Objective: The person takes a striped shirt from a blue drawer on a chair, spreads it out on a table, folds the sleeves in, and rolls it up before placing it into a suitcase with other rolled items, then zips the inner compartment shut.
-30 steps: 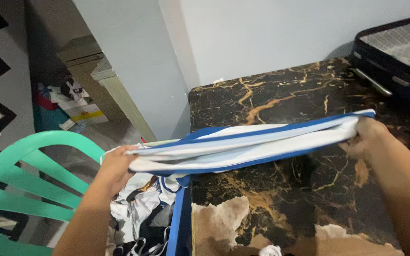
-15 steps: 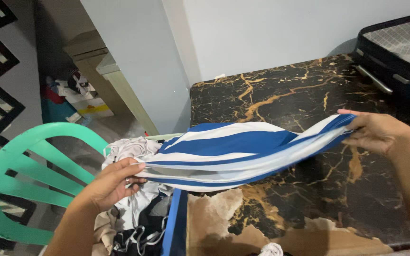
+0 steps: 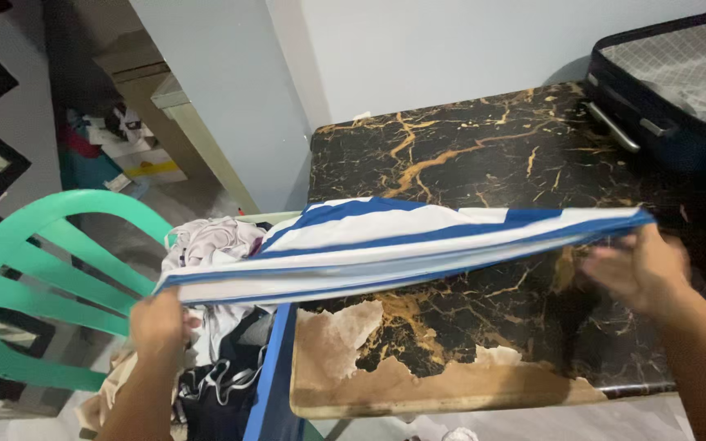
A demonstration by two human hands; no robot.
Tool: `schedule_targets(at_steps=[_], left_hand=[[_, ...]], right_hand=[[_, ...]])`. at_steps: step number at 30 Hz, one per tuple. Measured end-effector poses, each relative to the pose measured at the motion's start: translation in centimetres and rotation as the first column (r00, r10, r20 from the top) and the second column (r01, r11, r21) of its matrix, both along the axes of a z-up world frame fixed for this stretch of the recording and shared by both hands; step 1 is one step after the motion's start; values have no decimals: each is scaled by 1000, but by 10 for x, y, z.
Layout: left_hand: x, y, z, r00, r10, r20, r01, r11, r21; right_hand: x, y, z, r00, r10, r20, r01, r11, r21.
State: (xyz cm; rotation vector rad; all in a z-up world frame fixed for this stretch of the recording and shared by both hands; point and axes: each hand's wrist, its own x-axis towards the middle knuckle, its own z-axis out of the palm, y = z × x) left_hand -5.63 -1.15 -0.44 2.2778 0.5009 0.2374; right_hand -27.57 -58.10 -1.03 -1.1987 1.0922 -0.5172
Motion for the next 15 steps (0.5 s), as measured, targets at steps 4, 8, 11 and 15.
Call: schedule_targets(at_steps=[4,8,11,15], left_hand=[[-23,-23,23,997,-65,-53,-6,577,-817],[-28,-39,69,952,-81,294,303,150,-941],[-2,-40,93,752,-187,632,579,-269,-770],[59,-63,85,938,-116,328,319,-89,-944]], right_hand=[[8,17,-5,778,271,567,-503,809,303],[30,16,-12,296,267,917,-692,722,13],[64,8,0,124,281,952,-469,862,-194],[112,21,42,394,-38,918,-474,847,238]])
